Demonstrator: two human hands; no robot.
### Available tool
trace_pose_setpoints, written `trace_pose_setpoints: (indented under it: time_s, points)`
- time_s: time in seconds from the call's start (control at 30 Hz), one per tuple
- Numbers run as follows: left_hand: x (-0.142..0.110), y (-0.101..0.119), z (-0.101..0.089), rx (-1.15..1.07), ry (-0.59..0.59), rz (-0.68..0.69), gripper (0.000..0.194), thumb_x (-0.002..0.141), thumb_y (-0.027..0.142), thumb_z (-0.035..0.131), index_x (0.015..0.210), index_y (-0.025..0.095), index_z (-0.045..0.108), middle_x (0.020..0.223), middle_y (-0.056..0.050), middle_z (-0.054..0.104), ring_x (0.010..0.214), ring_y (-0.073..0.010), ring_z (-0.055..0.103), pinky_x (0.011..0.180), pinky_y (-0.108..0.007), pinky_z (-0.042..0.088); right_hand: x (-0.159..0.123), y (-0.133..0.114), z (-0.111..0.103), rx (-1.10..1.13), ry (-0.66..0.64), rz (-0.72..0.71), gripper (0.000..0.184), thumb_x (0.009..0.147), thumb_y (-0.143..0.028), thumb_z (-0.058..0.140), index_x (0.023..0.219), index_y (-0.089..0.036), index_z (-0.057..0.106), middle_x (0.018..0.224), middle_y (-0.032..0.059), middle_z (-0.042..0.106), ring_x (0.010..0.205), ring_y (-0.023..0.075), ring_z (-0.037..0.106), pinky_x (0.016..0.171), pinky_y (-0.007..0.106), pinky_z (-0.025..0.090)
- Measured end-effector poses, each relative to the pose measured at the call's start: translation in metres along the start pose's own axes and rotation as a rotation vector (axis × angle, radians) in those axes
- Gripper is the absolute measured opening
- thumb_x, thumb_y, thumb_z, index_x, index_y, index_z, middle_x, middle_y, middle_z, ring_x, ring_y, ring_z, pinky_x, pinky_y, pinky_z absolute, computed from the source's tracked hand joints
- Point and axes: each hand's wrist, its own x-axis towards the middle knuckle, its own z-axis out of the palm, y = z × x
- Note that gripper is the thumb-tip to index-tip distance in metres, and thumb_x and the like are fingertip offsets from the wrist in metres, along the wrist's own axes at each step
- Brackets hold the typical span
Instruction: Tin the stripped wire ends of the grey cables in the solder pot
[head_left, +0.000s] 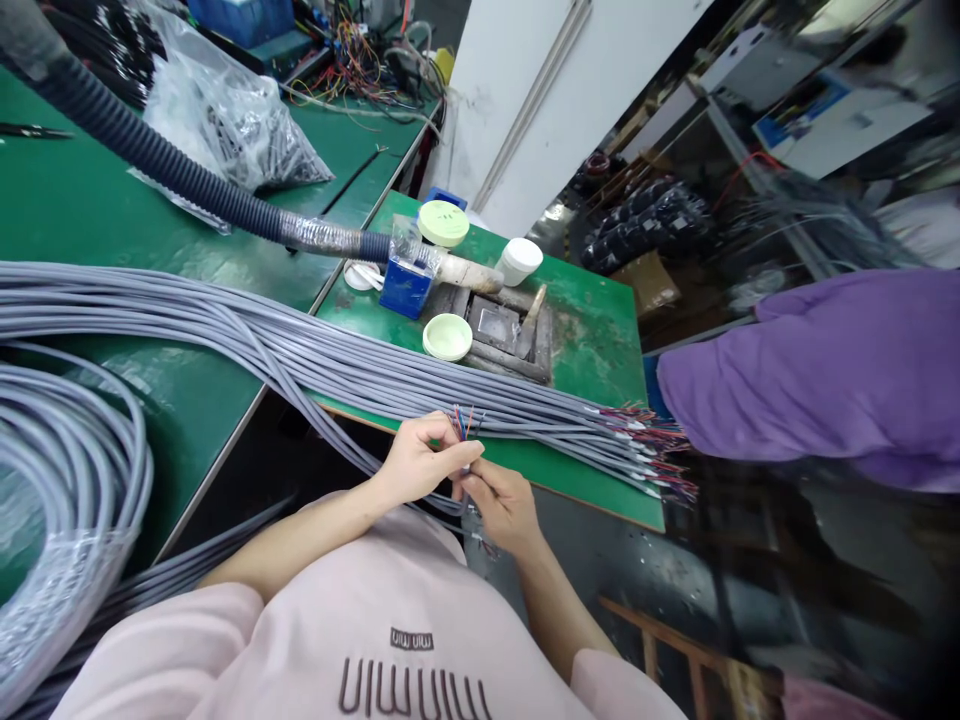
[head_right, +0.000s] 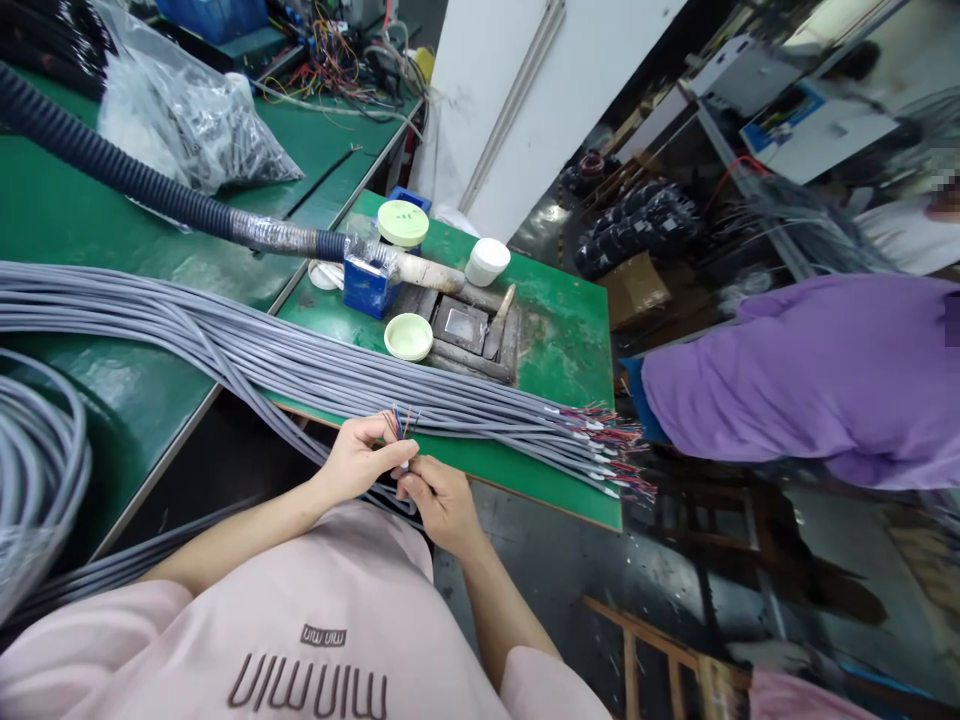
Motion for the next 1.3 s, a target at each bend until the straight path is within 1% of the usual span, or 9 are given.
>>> trace_pose_setpoints:
  time_s: [0.13, 0.27, 0.33, 0.5, 0.73, 0.93, 1.17, 1.3]
  points:
    - [-0.0015, -0.0032, -0.0002, -0.035, 0.017, -0.015, 0.04, 0.076, 0.035, 0.07, 0.047, 0.016, 0.05, 0.046, 0.002, 0.049, 0.051, -0.0088, 0.046, 0.054, -0.024, 0.04, 0.0009, 0.0002, 0.0018, 0.018, -0.016, 0.011, 0.036, 0.095, -0.035, 0.041, 0.067, -0.02, 0.059, 0.065, 0.0019, 0.065, 0.059, 0.0133, 0.059, 0.059, 0.025, 0.046]
    - [-0.0035, -0.0045, -0.0004, -0.172, -0.037, -0.127, 0.041, 0.076, 0.042, 0.069, 0.051, 0.015, 0.049, 0.051, 0.002, 0.049, 0.043, -0.0068, 0.049, 0.042, -0.021, 0.039, -0.0005, 0.0019, 0.0038, 0.029, -0.003, 0.033, 0.035, 0.093, -0.035, 0.042, 0.067, -0.021, 0.059, 0.062, 0.0013, 0.064, 0.059, 0.014, 0.06, 0.057, 0.025, 0.046]
    - [-0.0041, -0.0043, -0.0007, -0.229, -0.055, -0.165, 0.042, 0.075, 0.045, 0.069, 0.052, 0.015, 0.049, 0.052, 0.003, 0.05, 0.04, -0.0068, 0.049, 0.038, -0.02, 0.038, -0.0012, 0.0024, 0.0046, 0.022, 0.01, 0.034, 0.033, 0.092, -0.034, 0.044, 0.066, -0.021, 0.06, 0.062, 0.0011, 0.065, 0.06, 0.0144, 0.06, 0.057, 0.026, 0.046]
    - [-0.0032, -0.002, -0.0023, -0.209, -0.033, -0.163, 0.042, 0.073, 0.045, 0.071, 0.051, 0.015, 0.052, 0.051, 0.001, 0.052, 0.044, -0.0073, 0.05, 0.044, -0.02, 0.04, 0.0001, 0.0014, 0.0052, 0.0, 0.04, 0.003, 0.028, 0.091, -0.031, 0.047, 0.069, -0.021, 0.061, 0.062, 0.0007, 0.064, 0.06, 0.0145, 0.06, 0.058, 0.027, 0.046]
    - [-0.0011, 0.0001, -0.0049, -0.185, -0.043, -0.184, 0.04, 0.071, 0.045, 0.072, 0.051, 0.014, 0.056, 0.051, 0.0, 0.055, 0.049, -0.0083, 0.05, 0.049, -0.021, 0.041, 0.0018, 0.0013, 0.0044, -0.002, 0.07, 0.003, 0.029, 0.09, -0.03, 0.049, 0.064, -0.022, 0.057, 0.063, 0.001, 0.064, 0.063, 0.0151, 0.061, 0.061, 0.028, 0.047]
    - [-0.0014, -0.0031, -0.0052, -0.206, -0.05, -0.198, 0.039, 0.072, 0.046, 0.071, 0.052, 0.014, 0.061, 0.054, -0.002, 0.059, 0.053, -0.0104, 0.053, 0.055, -0.023, 0.044, 0.0001, 0.0034, 0.0037, -0.011, 0.082, 0.006, 0.027, 0.091, -0.032, 0.05, 0.067, -0.021, 0.057, 0.066, 0.0007, 0.065, 0.063, 0.0142, 0.06, 0.062, 0.026, 0.046]
    - [-0.002, -0.0058, -0.0069, -0.176, -0.042, -0.119, 0.036, 0.076, 0.045, 0.068, 0.056, 0.015, 0.068, 0.063, -0.005, 0.066, 0.059, -0.0124, 0.058, 0.061, -0.025, 0.047, -0.0007, 0.0046, 0.0028, -0.066, 0.125, -0.032, 0.026, 0.09, -0.035, 0.053, 0.069, -0.02, 0.058, 0.066, 0.0013, 0.064, 0.062, 0.0135, 0.058, 0.061, 0.026, 0.044]
    - [-0.0023, -0.0079, -0.0068, -0.162, -0.041, -0.05, 0.032, 0.08, 0.042, 0.066, 0.061, 0.017, 0.072, 0.069, -0.006, 0.07, 0.068, -0.0145, 0.061, 0.071, -0.027, 0.048, -0.0007, 0.0055, 0.0017, -0.107, 0.155, -0.052, 0.022, 0.089, -0.033, 0.055, 0.072, -0.021, 0.059, 0.065, 0.0009, 0.063, 0.061, 0.0137, 0.056, 0.06, 0.027, 0.043]
